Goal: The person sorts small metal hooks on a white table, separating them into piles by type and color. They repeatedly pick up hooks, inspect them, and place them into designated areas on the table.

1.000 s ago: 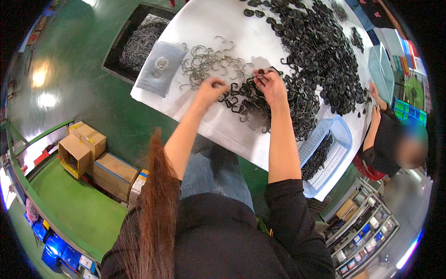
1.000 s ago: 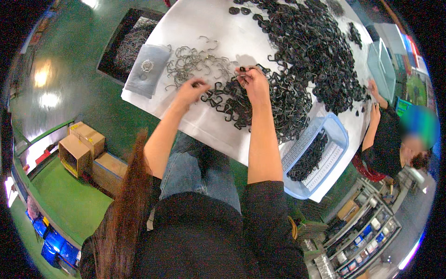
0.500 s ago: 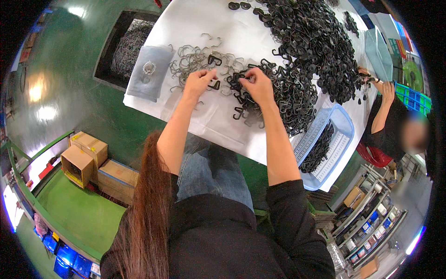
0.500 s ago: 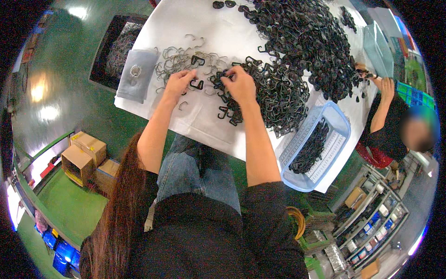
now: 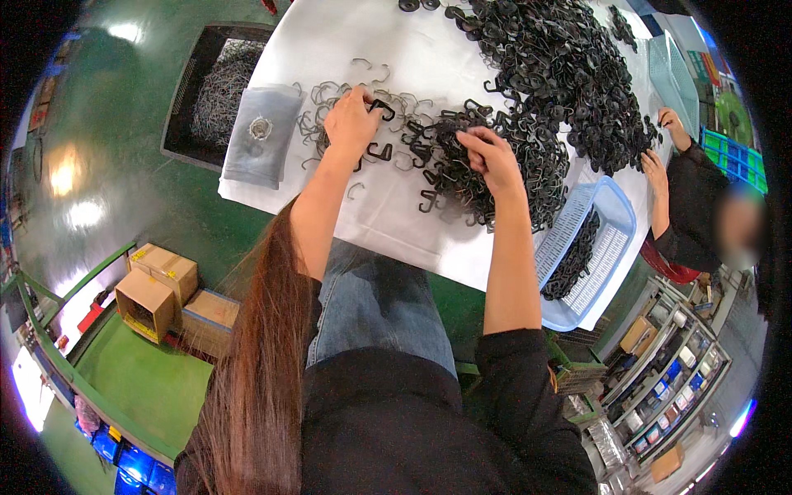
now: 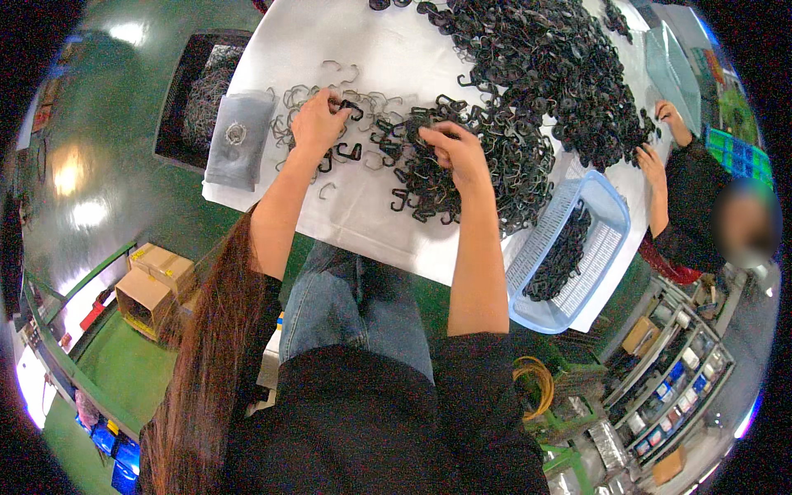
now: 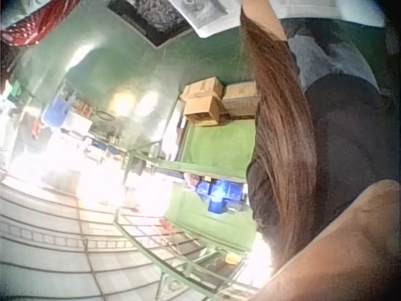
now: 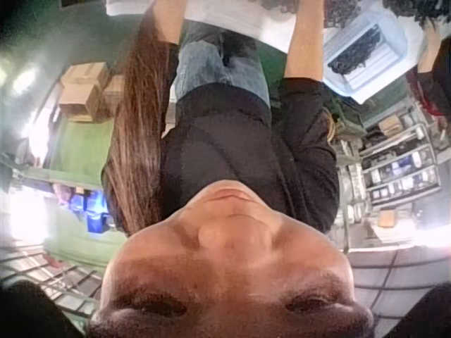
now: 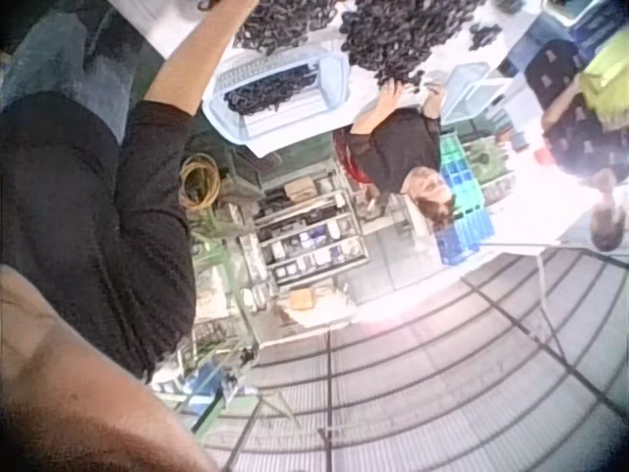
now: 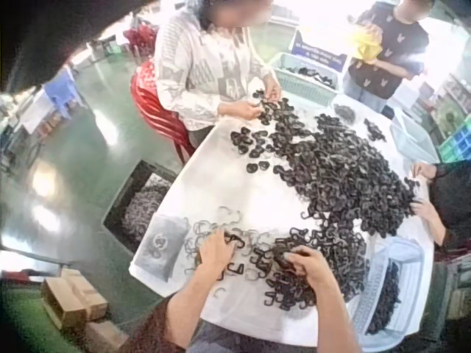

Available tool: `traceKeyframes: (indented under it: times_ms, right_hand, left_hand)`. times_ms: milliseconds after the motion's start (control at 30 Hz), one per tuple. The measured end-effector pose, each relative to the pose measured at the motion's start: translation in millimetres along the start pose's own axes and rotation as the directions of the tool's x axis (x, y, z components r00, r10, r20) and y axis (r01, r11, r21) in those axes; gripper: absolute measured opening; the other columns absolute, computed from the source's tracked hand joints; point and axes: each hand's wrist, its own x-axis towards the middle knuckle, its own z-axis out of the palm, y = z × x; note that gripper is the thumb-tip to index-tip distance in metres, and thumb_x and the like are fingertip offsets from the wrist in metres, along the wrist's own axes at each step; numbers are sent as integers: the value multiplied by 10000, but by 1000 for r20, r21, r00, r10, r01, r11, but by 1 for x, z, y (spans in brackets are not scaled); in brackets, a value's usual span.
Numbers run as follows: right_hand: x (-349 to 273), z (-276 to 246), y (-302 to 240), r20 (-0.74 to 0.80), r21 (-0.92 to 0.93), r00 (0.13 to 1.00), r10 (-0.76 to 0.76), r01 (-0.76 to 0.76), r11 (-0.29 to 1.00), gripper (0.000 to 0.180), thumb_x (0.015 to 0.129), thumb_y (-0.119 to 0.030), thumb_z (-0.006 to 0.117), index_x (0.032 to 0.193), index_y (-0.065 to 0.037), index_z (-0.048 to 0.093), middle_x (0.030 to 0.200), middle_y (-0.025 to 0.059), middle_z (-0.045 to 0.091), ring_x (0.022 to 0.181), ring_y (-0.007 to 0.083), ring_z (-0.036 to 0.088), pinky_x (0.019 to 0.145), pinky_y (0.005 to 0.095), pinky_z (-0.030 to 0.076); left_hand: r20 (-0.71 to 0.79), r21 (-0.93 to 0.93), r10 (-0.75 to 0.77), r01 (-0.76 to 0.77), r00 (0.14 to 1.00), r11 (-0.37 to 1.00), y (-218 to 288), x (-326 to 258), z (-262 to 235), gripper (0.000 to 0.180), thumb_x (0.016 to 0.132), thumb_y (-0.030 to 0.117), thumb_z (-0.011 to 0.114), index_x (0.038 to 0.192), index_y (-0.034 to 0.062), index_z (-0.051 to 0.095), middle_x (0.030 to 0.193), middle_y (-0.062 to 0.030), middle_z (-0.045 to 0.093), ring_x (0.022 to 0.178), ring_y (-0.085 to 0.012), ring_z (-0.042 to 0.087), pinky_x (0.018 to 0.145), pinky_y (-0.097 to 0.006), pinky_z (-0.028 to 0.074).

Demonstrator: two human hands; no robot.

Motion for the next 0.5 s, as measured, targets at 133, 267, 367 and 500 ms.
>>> traceKeyframes:
  times_ms: [133,267,367,500]
  right_hand:
    - [-14,-9,6,-109,-519,990,-84,15,854,145,729,-127,728,790,-55,617,589,-47,456,512,32,369,441,202,243]
    - [-32,-9,-1,28,96,999,25,-28,995,160,726,-144,724,814,-59,622,620,-33,522,555,93,479,491,221,346]
    - [-32,1,-3,234,391,968,-95,-4,921,227,746,-211,706,902,-75,611,718,-7,582,736,180,627,585,258,471]
    - [18,41,2,68,-485,995,-70,94,869,307,736,-280,714,933,-67,614,856,87,654,875,293,641,716,337,507]
  left_hand:
    - [85,-255,56,-33,995,966,-11,3,-20,380,691,285,731,957,45,605,909,-99,642,815,-234,617,703,-353,470]
    - [461,-852,81,415,884,321,-17,-7,-50,258,835,235,649,1006,47,603,932,-40,645,817,-156,604,666,-275,476]
    - [489,-871,141,491,861,19,-16,-12,-60,170,890,177,580,1025,76,596,932,-57,609,815,-135,575,657,-264,481]
    - [553,-801,-26,540,833,258,-12,-14,-48,213,854,277,632,940,83,628,735,2,596,661,-133,569,553,-257,444]
